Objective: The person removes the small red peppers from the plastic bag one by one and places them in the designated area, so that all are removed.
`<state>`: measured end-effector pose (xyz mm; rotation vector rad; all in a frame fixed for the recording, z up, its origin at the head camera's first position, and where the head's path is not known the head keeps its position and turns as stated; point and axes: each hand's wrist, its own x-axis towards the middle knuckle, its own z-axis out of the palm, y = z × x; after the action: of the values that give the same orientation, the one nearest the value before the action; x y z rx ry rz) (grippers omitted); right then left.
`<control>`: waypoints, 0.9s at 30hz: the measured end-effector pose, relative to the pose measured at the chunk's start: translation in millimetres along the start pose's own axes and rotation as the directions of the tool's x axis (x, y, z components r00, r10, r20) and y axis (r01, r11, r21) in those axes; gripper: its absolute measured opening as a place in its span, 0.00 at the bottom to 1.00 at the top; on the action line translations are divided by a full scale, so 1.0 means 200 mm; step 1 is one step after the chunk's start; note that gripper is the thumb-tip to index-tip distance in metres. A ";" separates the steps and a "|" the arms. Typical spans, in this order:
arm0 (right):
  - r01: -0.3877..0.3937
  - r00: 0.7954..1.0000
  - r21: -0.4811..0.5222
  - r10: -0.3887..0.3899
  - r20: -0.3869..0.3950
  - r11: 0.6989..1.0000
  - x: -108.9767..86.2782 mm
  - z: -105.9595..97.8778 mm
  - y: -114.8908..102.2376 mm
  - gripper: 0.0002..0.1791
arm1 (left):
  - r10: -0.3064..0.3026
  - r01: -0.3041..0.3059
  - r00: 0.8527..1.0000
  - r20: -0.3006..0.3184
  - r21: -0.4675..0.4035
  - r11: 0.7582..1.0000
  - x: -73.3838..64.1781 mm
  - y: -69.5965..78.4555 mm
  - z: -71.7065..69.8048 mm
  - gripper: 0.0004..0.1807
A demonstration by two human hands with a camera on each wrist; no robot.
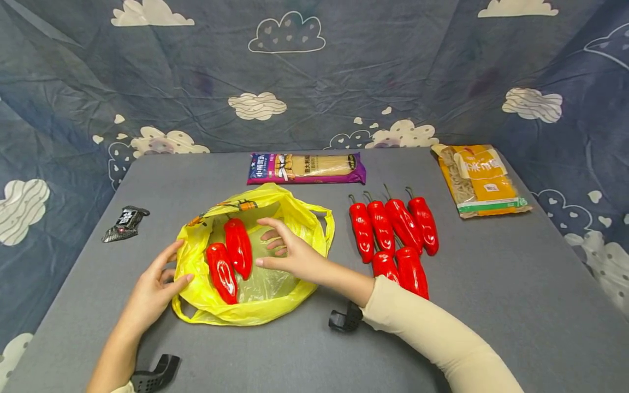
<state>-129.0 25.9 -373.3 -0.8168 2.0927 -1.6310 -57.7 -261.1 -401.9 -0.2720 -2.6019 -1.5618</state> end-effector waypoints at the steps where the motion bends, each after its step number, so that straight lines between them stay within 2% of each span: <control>1: -0.033 0.999 0.006 0.033 0.011 0.999 0.02 0.01 0.02 0.38 | -0.001 0.001 1.000 0.000 0.001 1.000 0.00 0.00 0.00 0.37; 5: -0.122 0.991 0.017 0.121 0.049 0.992 0.11 0.05 0.09 0.38 | -0.007 0.007 1.000 -0.001 0.006 1.000 0.00 0.00 0.00 0.37; 10: -0.164 0.984 -0.033 0.166 0.067 0.986 0.18 0.08 0.12 0.40 | -0.011 0.011 1.000 0.002 0.001 1.000 0.00 0.01 0.00 0.38; 16: -0.119 0.989 -0.192 0.135 0.068 0.974 0.23 0.12 0.12 0.40 | -0.004 0.004 1.000 0.002 0.000 1.000 0.00 0.01 0.00 0.38; 18: -0.113 0.990 -0.273 0.130 0.046 0.955 0.24 0.14 0.11 0.39 | 0.000 0.000 1.000 0.001 -0.003 1.000 0.00 0.01 0.00 0.38; 23: -0.171 0.983 -0.464 0.181 -0.022 0.869 0.26 0.20 0.08 0.39 | 0.004 -0.004 1.000 -0.003 -0.006 1.000 0.00 0.00 0.00 0.37; 25: -0.183 0.981 -0.482 0.193 -0.029 0.857 0.27 0.21 0.07 0.38 | 0.005 -0.005 1.000 -0.003 -0.007 1.000 0.00 0.00 0.00 0.37; 27: -0.186 0.980 -0.462 0.197 -0.025 0.867 0.26 0.21 0.07 0.38 | 0.003 -0.003 1.000 -0.001 -0.007 1.000 0.00 0.00 0.01 0.37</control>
<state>-147.3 -36.9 -393.9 -0.7264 2.4976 -1.0222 -57.3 -260.3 -402.9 -0.2756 -2.5944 -1.5694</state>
